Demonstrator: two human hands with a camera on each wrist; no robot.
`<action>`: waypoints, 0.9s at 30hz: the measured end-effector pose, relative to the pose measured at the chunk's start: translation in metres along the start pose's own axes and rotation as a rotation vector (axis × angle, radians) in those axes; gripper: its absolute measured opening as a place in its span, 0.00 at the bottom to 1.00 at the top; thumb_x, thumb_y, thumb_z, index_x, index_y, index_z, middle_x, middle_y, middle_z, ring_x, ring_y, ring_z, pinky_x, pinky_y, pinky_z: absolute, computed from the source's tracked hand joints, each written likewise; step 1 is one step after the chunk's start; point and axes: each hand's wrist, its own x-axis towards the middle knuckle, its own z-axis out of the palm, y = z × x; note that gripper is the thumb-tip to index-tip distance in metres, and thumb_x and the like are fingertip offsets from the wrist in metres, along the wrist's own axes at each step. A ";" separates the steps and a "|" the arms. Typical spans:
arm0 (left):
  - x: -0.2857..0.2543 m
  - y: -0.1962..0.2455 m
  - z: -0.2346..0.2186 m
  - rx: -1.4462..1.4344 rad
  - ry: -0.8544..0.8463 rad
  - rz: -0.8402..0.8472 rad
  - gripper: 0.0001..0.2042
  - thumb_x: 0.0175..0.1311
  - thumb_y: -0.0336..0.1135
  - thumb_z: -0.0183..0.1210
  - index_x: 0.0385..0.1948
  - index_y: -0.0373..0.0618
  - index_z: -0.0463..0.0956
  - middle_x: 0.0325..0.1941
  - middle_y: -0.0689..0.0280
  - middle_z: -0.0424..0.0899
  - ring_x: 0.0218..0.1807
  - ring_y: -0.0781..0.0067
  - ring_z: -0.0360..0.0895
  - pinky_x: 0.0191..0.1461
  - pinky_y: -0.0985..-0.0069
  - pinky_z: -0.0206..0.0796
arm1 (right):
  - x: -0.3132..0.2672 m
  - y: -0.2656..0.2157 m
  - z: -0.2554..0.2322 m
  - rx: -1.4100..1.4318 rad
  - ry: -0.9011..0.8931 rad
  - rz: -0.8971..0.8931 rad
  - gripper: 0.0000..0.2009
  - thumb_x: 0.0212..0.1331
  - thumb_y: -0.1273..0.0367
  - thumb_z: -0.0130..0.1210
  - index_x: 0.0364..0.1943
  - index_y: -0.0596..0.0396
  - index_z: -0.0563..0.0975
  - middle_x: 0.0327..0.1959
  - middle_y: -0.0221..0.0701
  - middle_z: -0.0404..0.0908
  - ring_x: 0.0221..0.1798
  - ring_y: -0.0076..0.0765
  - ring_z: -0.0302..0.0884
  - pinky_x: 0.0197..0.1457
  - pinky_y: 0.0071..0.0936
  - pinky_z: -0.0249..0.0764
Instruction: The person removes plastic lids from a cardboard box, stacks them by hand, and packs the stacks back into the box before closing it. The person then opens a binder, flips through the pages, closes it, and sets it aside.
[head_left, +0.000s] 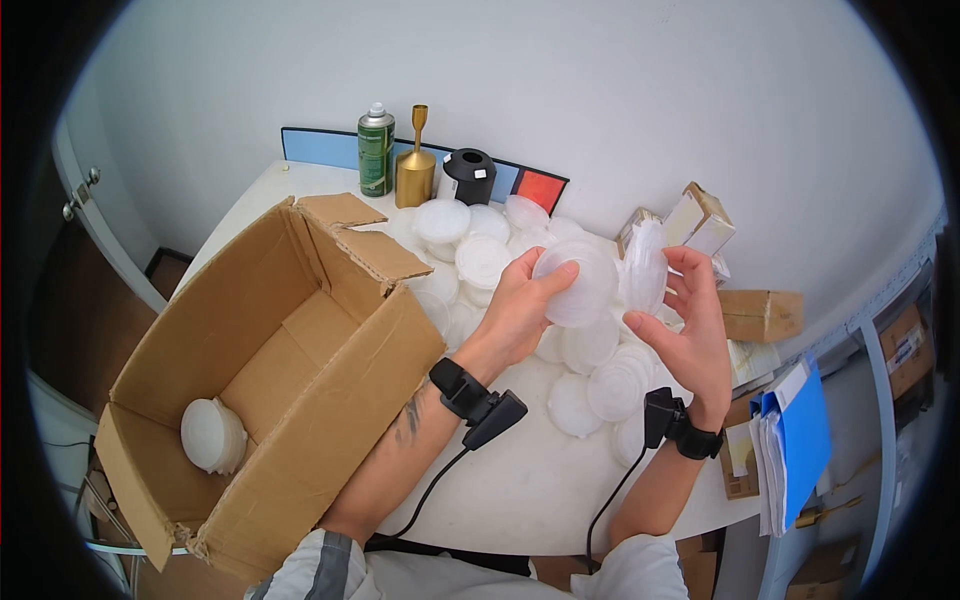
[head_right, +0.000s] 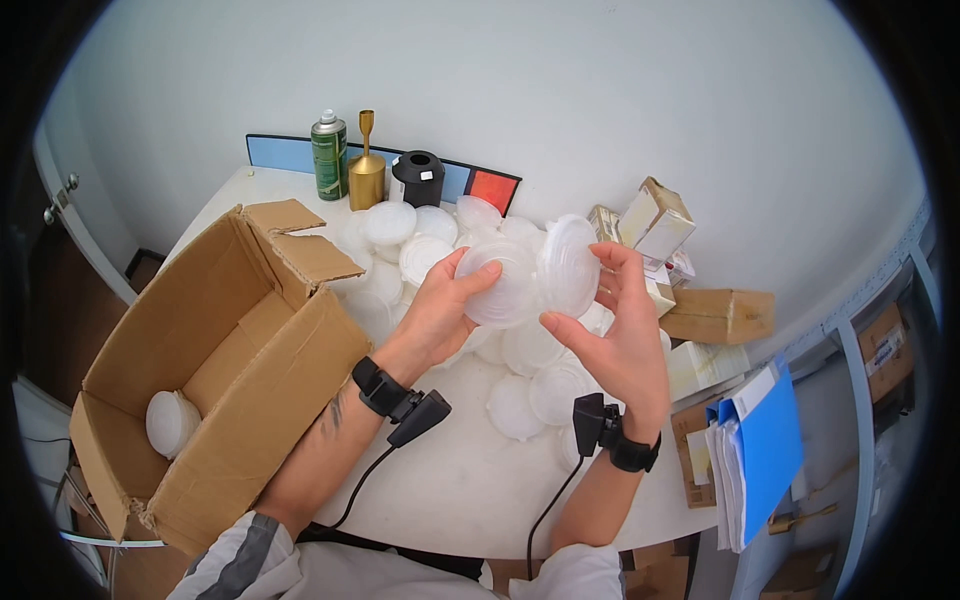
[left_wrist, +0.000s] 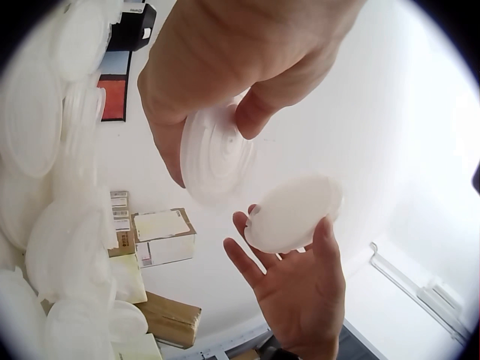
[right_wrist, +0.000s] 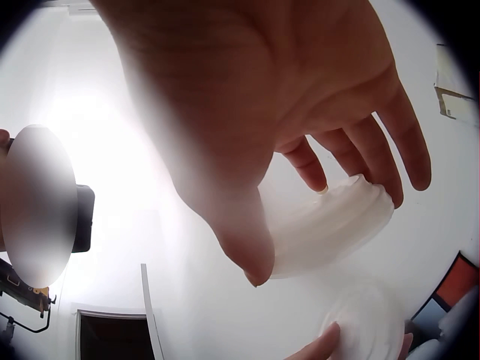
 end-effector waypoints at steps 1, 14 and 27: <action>0.000 0.002 0.002 -0.079 -0.052 -0.024 0.21 0.78 0.38 0.57 0.66 0.41 0.67 0.65 0.60 0.79 0.64 0.65 0.79 0.66 0.61 0.77 | 0.003 0.001 0.007 -0.003 -0.006 0.005 0.38 0.50 0.69 0.76 0.65 0.60 0.66 0.64 0.42 0.74 0.65 0.44 0.78 0.69 0.43 0.76; 0.003 0.008 -0.010 -0.273 -0.339 -0.232 0.32 0.78 0.59 0.51 0.75 0.50 0.61 0.72 0.60 0.73 0.71 0.60 0.73 0.69 0.51 0.73 | 0.018 0.018 0.036 -0.072 -0.033 0.002 0.37 0.50 0.66 0.76 0.63 0.61 0.68 0.62 0.44 0.76 0.63 0.47 0.80 0.66 0.43 0.78; 0.003 -0.002 -0.006 -0.232 -0.059 -0.061 0.26 0.78 0.49 0.55 0.69 0.43 0.66 0.68 0.61 0.78 0.68 0.63 0.76 0.70 0.58 0.72 | 0.005 -0.004 0.042 -0.110 -0.067 -0.033 0.35 0.51 0.67 0.75 0.62 0.60 0.68 0.60 0.42 0.78 0.60 0.44 0.81 0.62 0.41 0.79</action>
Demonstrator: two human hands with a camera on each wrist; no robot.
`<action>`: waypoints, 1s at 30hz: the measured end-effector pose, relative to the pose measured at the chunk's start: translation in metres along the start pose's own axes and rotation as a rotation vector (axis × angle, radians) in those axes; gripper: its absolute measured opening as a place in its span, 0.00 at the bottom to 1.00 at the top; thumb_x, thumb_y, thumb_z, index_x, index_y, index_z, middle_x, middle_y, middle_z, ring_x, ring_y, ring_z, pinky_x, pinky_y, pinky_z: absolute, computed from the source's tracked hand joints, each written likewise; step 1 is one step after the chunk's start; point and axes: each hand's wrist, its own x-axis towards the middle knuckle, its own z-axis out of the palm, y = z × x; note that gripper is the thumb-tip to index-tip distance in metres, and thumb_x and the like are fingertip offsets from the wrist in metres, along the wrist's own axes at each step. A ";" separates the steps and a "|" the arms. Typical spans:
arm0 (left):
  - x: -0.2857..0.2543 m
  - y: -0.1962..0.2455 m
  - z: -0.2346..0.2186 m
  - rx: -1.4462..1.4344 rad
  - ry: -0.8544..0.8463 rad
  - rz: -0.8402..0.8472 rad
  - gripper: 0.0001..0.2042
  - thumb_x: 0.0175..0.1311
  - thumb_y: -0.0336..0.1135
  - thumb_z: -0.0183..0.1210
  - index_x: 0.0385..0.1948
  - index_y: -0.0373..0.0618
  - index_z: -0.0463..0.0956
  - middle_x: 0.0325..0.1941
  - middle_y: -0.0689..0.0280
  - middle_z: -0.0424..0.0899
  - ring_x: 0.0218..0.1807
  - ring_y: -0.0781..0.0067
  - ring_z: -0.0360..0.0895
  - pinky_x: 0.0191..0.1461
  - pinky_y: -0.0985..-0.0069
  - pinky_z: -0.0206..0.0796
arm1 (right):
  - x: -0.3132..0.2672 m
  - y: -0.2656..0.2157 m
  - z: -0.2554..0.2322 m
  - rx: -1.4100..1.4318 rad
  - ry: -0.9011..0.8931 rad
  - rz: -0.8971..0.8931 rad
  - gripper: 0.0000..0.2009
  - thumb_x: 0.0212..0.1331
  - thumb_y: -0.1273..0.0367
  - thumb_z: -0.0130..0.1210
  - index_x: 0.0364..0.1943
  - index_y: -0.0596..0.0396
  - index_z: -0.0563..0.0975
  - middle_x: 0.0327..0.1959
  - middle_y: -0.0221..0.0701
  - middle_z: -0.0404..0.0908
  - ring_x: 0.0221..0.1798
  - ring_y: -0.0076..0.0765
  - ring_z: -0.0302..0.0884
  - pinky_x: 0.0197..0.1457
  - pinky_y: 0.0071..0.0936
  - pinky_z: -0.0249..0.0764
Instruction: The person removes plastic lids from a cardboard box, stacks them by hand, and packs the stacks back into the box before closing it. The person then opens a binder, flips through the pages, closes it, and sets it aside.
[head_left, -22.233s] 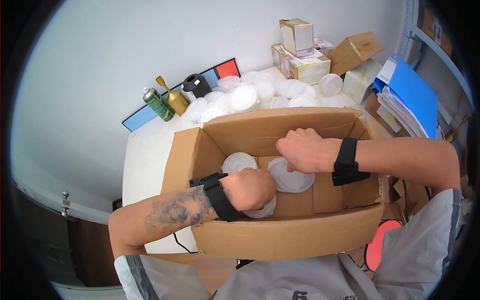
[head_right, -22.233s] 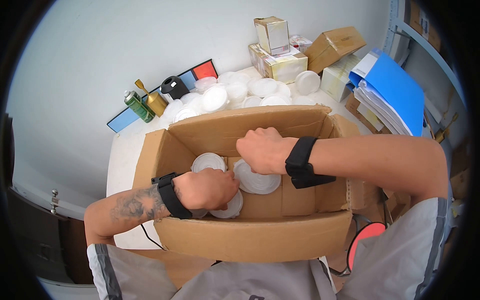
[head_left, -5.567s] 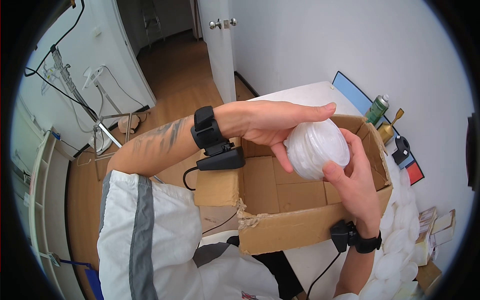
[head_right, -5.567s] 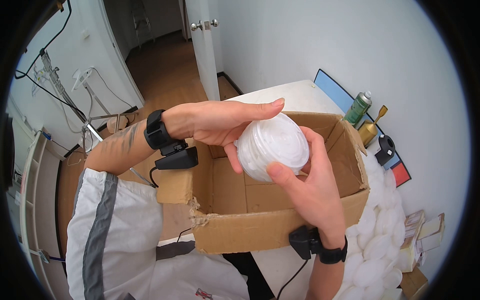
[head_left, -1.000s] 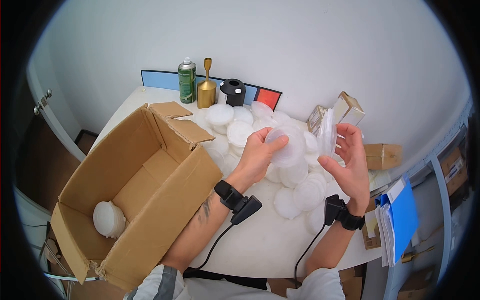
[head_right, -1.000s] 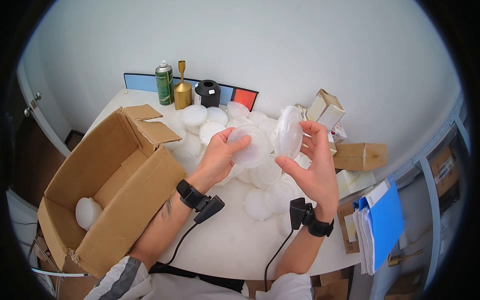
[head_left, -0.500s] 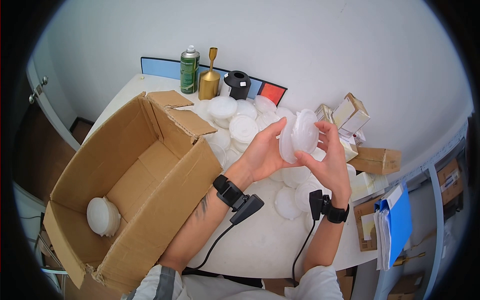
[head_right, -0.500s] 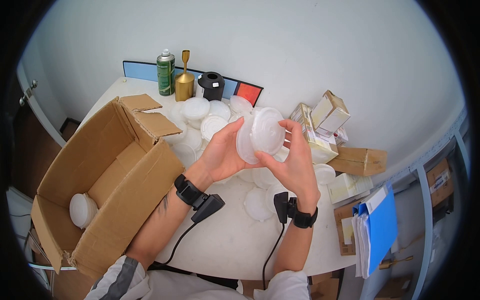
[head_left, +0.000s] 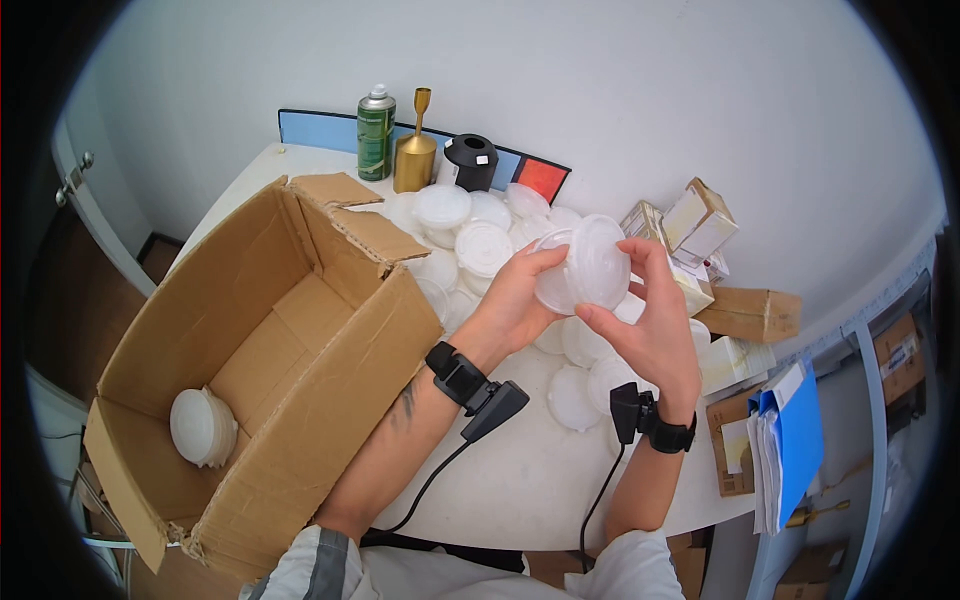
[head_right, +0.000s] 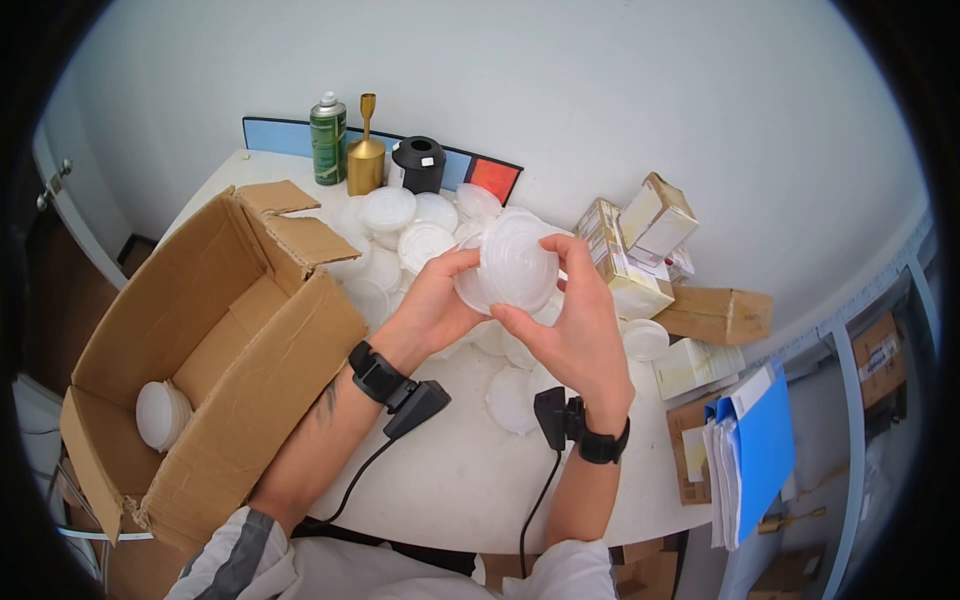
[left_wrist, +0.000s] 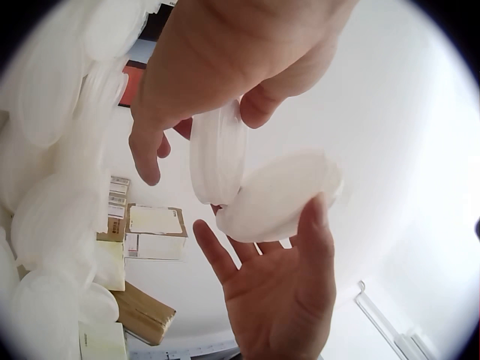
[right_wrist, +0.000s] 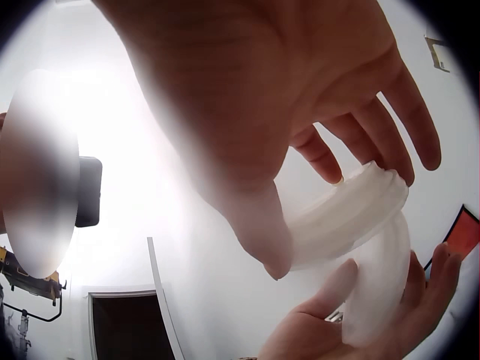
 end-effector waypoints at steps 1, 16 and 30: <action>-0.004 0.004 0.005 -0.123 -0.066 -0.051 0.28 0.79 0.53 0.50 0.71 0.43 0.65 0.70 0.60 0.76 0.70 0.60 0.75 0.72 0.56 0.70 | 0.004 0.004 0.009 -0.127 0.034 -0.057 0.35 0.50 0.67 0.76 0.61 0.59 0.69 0.59 0.42 0.78 0.59 0.45 0.82 0.60 0.41 0.79; 0.001 0.006 -0.007 -0.185 -0.230 -0.143 0.30 0.79 0.64 0.32 0.67 0.56 0.71 0.63 0.65 0.79 0.60 0.64 0.79 0.58 0.55 0.75 | 0.014 0.010 0.024 0.191 -0.130 0.075 0.37 0.49 0.70 0.77 0.64 0.57 0.69 0.67 0.42 0.74 0.66 0.44 0.77 0.62 0.41 0.80; 0.000 0.009 -0.008 -0.302 -0.255 -0.196 0.33 0.76 0.63 0.40 0.73 0.52 0.66 0.73 0.60 0.72 0.72 0.50 0.73 0.69 0.38 0.70 | 0.004 0.017 0.002 -0.171 -0.099 -0.144 0.43 0.40 0.62 0.83 0.64 0.54 0.71 0.72 0.41 0.72 0.74 0.49 0.71 0.69 0.44 0.75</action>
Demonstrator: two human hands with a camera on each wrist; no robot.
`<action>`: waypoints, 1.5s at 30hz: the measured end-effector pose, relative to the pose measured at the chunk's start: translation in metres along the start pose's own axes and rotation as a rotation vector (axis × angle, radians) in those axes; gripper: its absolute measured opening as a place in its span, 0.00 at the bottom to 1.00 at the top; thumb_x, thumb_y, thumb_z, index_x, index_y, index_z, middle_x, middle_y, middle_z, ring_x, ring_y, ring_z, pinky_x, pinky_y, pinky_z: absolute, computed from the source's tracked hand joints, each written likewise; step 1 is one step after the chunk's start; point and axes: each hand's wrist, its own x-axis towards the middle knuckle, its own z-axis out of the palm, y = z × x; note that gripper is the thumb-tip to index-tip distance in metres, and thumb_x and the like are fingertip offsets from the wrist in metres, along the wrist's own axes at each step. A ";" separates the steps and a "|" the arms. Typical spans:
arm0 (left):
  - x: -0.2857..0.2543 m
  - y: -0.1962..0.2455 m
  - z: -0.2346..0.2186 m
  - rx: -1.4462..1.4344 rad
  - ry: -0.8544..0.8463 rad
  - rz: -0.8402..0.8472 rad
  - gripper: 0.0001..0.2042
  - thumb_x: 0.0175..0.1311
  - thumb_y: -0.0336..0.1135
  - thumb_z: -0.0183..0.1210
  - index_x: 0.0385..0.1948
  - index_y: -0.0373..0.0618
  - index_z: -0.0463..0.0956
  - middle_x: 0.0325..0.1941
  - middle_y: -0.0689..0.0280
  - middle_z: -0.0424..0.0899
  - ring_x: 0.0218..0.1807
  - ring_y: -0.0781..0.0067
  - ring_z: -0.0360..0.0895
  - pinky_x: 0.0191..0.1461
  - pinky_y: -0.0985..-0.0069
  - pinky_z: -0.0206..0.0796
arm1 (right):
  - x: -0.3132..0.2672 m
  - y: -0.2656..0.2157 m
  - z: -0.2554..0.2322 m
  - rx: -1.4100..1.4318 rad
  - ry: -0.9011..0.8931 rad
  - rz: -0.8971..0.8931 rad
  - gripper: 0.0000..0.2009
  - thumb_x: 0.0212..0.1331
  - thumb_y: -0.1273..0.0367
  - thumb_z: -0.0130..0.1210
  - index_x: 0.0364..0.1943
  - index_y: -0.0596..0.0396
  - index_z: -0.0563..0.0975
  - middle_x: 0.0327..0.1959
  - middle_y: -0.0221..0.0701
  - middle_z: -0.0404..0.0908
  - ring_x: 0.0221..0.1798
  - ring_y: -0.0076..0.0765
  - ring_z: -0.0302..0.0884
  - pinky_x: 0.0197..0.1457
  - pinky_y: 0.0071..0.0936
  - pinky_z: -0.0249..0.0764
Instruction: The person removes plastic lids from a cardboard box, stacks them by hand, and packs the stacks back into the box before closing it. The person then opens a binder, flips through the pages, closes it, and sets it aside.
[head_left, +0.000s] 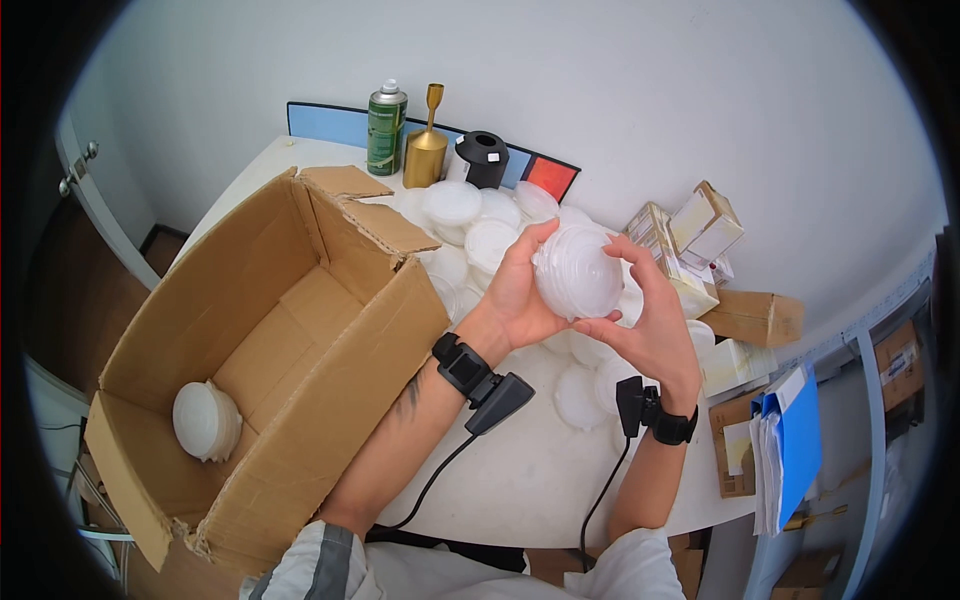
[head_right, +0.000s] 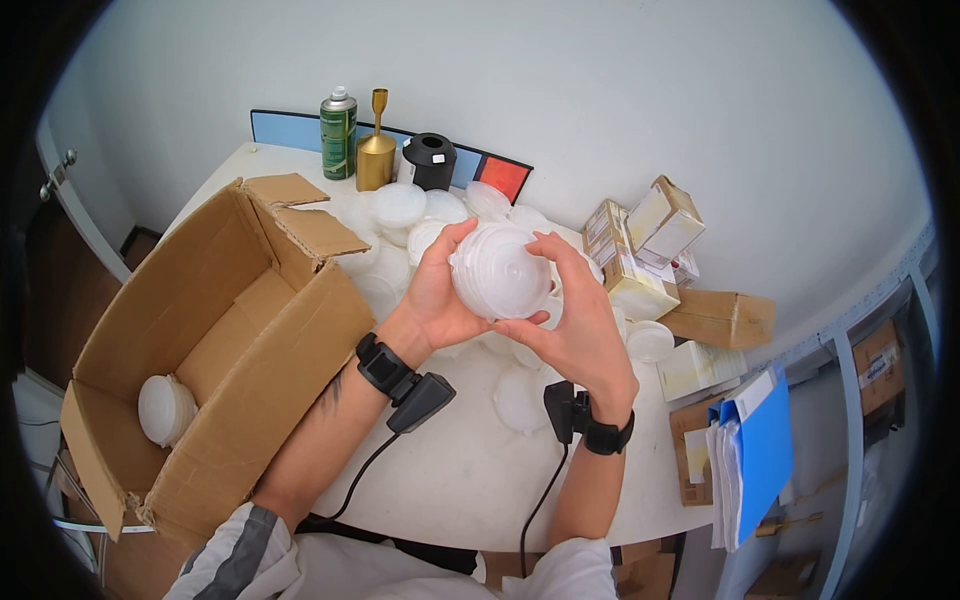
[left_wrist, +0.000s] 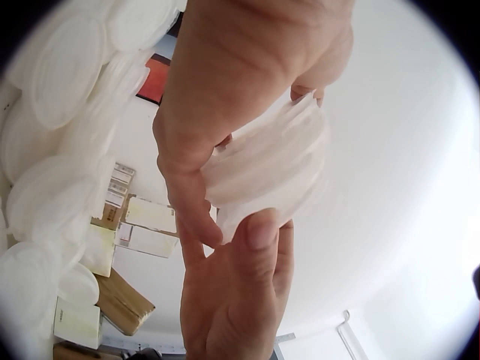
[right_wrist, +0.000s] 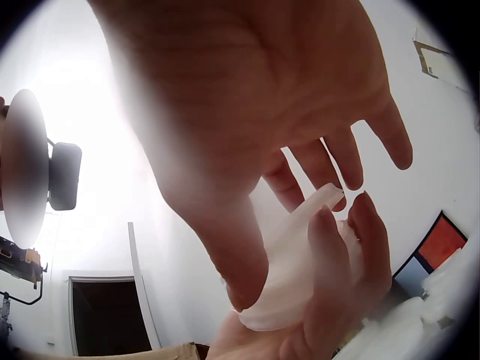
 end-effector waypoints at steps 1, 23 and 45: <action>0.000 0.000 0.000 0.006 -0.015 -0.020 0.33 0.77 0.63 0.40 0.73 0.51 0.66 0.73 0.59 0.73 0.71 0.47 0.73 0.69 0.37 0.69 | 0.002 -0.006 0.002 -0.001 -0.011 0.001 0.43 0.41 0.62 0.82 0.64 0.54 0.71 0.71 0.42 0.73 0.73 0.49 0.71 0.67 0.43 0.76; -0.003 0.000 0.011 0.181 0.114 -0.089 0.36 0.75 0.74 0.36 0.62 0.52 0.74 0.52 0.62 0.83 0.53 0.62 0.84 0.51 0.56 0.81 | 0.007 -0.010 0.006 -0.006 -0.028 -0.023 0.40 0.43 0.62 0.80 0.63 0.55 0.71 0.62 0.37 0.75 0.59 0.44 0.79 0.48 0.36 0.84; -0.003 0.012 -0.003 0.077 0.183 0.080 0.34 0.72 0.65 0.48 0.67 0.46 0.70 0.67 0.51 0.76 0.67 0.51 0.75 0.67 0.48 0.71 | -0.003 0.043 -0.024 0.408 0.186 0.145 0.32 0.54 0.60 0.75 0.60 0.61 0.74 0.63 0.44 0.78 0.60 0.49 0.79 0.62 0.40 0.77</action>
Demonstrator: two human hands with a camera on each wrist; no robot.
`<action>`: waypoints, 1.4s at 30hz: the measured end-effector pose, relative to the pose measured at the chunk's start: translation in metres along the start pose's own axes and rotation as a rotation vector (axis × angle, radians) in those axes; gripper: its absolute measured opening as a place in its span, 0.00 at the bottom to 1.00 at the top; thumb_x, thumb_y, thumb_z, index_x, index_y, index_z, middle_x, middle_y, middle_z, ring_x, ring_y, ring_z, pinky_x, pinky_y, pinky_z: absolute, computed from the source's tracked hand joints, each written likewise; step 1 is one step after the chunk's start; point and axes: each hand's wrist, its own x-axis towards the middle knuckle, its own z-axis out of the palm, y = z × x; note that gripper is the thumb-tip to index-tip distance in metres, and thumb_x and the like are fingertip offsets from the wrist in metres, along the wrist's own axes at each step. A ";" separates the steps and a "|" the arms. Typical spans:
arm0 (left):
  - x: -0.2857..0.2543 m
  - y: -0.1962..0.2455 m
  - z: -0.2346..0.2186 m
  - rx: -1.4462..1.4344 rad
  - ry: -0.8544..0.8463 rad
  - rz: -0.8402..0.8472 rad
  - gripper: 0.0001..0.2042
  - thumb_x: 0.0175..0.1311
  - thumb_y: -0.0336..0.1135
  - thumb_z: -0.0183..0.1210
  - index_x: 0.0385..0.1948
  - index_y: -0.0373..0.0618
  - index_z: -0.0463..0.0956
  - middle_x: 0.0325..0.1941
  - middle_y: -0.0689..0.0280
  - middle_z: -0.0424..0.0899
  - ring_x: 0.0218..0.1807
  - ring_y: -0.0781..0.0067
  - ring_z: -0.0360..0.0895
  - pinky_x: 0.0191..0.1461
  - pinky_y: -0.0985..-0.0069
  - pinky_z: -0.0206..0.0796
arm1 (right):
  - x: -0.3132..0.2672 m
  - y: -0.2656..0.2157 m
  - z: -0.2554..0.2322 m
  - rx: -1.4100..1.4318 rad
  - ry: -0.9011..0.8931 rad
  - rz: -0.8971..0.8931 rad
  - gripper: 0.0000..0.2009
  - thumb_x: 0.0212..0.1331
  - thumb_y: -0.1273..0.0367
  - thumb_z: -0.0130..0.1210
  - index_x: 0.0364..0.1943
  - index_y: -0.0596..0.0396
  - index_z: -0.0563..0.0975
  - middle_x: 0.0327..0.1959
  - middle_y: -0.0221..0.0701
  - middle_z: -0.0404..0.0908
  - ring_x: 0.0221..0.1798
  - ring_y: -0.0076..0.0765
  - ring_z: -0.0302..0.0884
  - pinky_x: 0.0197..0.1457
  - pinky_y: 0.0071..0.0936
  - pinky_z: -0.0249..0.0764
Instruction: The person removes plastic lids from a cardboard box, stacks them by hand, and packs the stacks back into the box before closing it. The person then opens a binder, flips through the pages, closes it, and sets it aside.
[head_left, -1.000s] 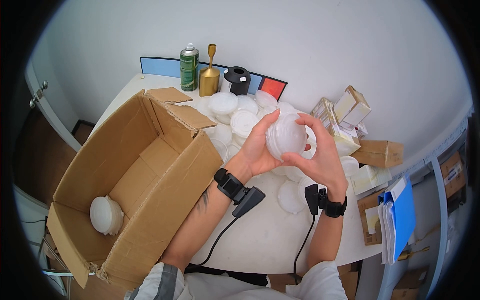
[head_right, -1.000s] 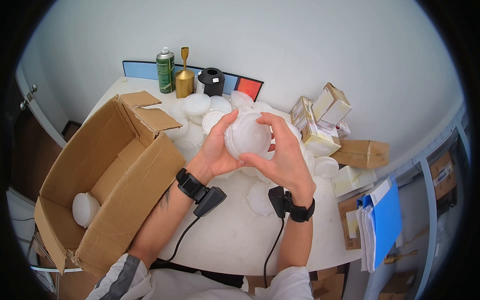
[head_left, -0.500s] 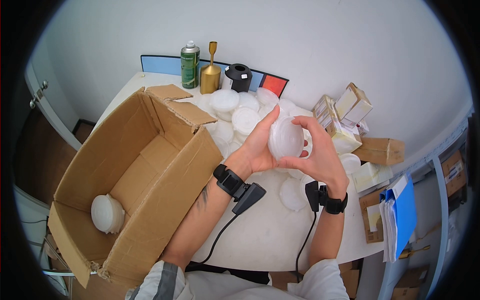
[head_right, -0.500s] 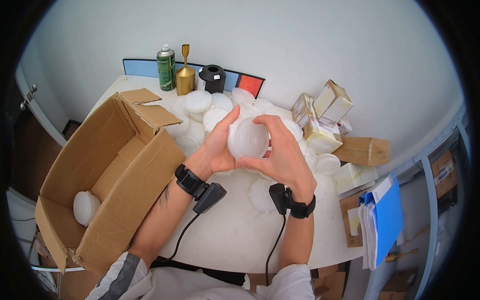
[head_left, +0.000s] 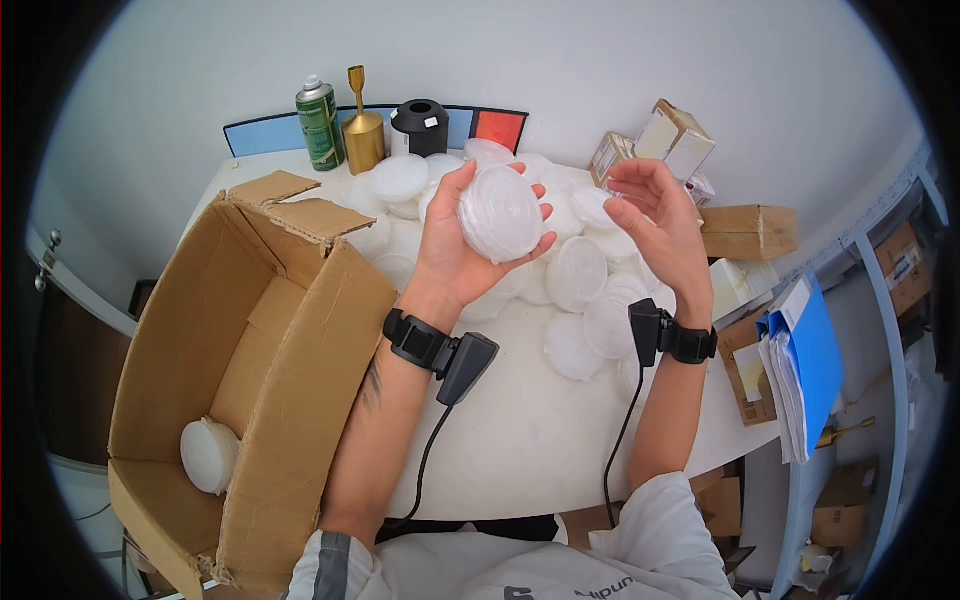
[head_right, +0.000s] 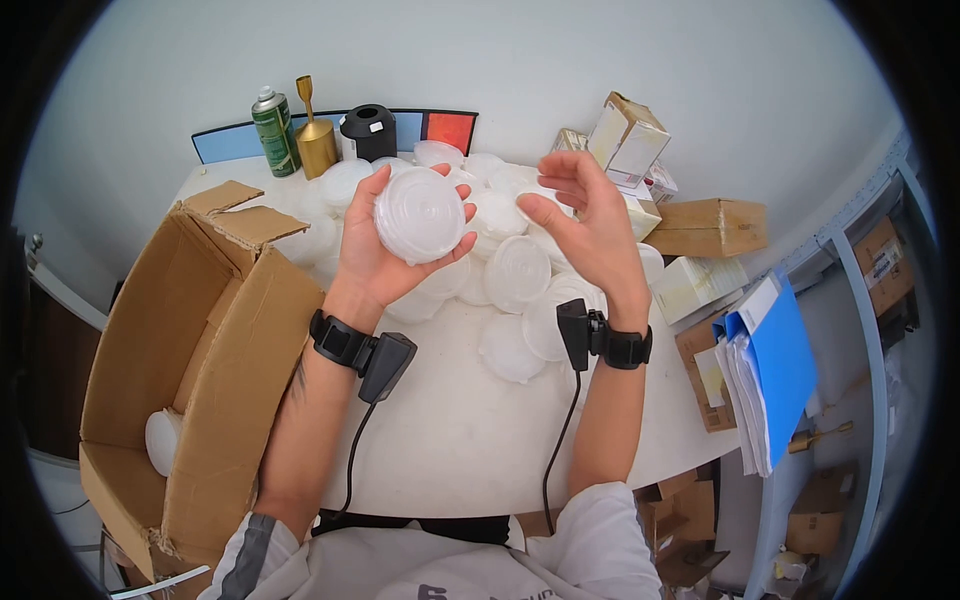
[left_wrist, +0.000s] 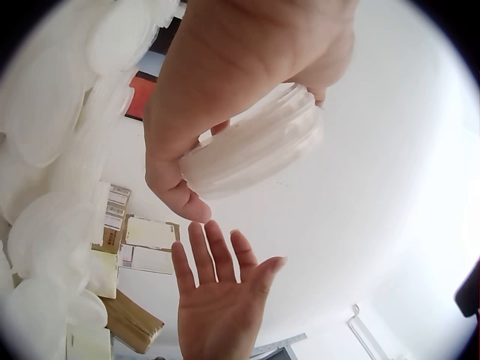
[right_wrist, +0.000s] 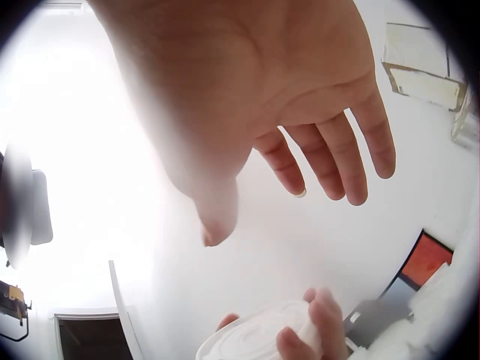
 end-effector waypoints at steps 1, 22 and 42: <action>0.001 -0.002 -0.006 -0.006 -0.006 0.000 0.34 0.72 0.65 0.48 0.67 0.46 0.70 0.67 0.51 0.76 0.67 0.51 0.75 0.67 0.48 0.71 | -0.002 0.009 -0.015 -0.175 0.025 0.154 0.33 0.53 0.60 0.75 0.60 0.61 0.74 0.63 0.45 0.78 0.61 0.50 0.79 0.63 0.40 0.77; 0.012 0.000 -0.031 -0.276 0.044 -0.066 0.32 0.73 0.64 0.49 0.63 0.45 0.73 0.67 0.49 0.76 0.66 0.49 0.74 0.69 0.48 0.68 | -0.029 0.030 0.026 -0.582 -0.244 0.183 0.46 0.46 0.64 0.73 0.72 0.56 0.63 0.63 0.47 0.73 0.66 0.54 0.74 0.69 0.46 0.73; 0.004 -0.032 0.004 0.095 -0.029 -0.162 0.24 0.75 0.55 0.54 0.64 0.50 0.73 0.62 0.62 0.82 0.62 0.62 0.82 0.64 0.57 0.77 | -0.037 -0.019 0.053 -0.534 -0.168 -0.129 0.58 0.40 0.60 0.83 0.78 0.58 0.58 0.75 0.52 0.58 0.76 0.56 0.64 0.74 0.45 0.69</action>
